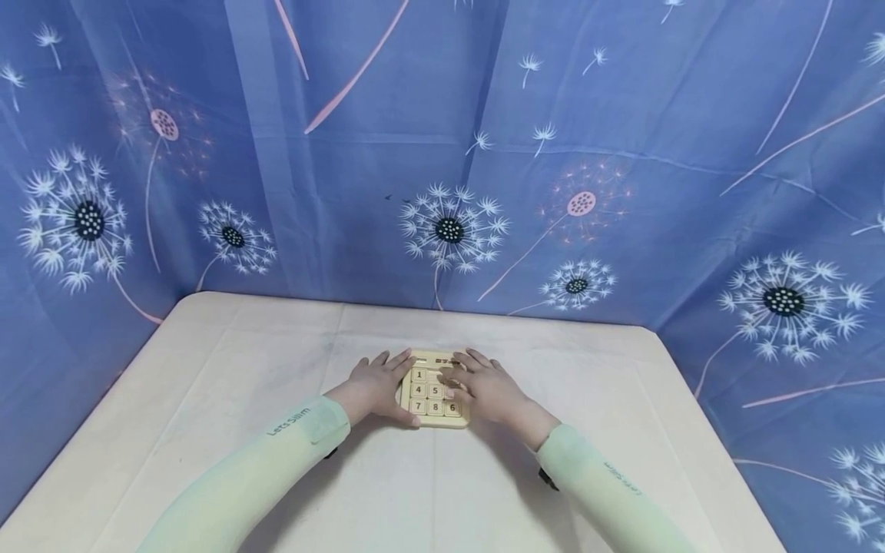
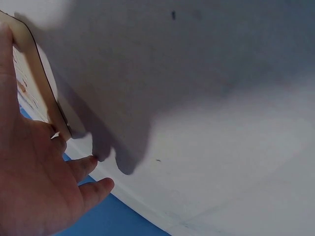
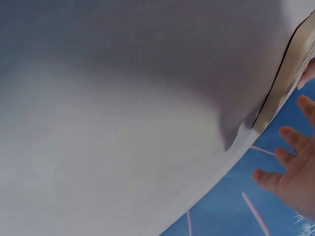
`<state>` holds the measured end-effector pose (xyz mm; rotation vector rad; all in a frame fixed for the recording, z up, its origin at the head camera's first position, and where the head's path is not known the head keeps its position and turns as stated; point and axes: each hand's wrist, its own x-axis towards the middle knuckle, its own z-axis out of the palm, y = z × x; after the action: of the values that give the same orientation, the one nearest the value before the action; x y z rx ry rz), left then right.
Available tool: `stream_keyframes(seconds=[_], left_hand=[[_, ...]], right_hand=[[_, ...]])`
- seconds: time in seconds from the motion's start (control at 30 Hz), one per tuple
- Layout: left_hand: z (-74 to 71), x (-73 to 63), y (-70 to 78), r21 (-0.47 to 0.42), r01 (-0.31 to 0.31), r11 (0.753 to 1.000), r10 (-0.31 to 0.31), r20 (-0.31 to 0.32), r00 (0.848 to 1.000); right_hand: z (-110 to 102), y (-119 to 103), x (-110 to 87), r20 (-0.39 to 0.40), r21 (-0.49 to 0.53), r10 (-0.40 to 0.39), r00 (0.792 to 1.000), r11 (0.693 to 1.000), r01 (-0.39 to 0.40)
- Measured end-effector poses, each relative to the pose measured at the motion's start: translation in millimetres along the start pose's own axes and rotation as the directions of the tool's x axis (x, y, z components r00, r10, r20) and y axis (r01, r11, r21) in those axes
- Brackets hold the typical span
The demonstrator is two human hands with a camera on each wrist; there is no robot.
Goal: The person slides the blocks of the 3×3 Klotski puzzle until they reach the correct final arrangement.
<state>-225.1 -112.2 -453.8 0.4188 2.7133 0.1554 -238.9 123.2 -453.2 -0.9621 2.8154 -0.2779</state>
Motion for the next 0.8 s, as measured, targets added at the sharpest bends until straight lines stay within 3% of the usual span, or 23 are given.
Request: stream_keyframes(seconds=[0.8], left_hand=[[-2.1, -2.9, 0.2, -0.03, 0.0, 1.0, 0.0, 0.005, 1.0]], right_hand=[[4.7, 20.1, -18.6, -0.012, 0.008, 0.004, 1.0, 1.0, -0.004]])
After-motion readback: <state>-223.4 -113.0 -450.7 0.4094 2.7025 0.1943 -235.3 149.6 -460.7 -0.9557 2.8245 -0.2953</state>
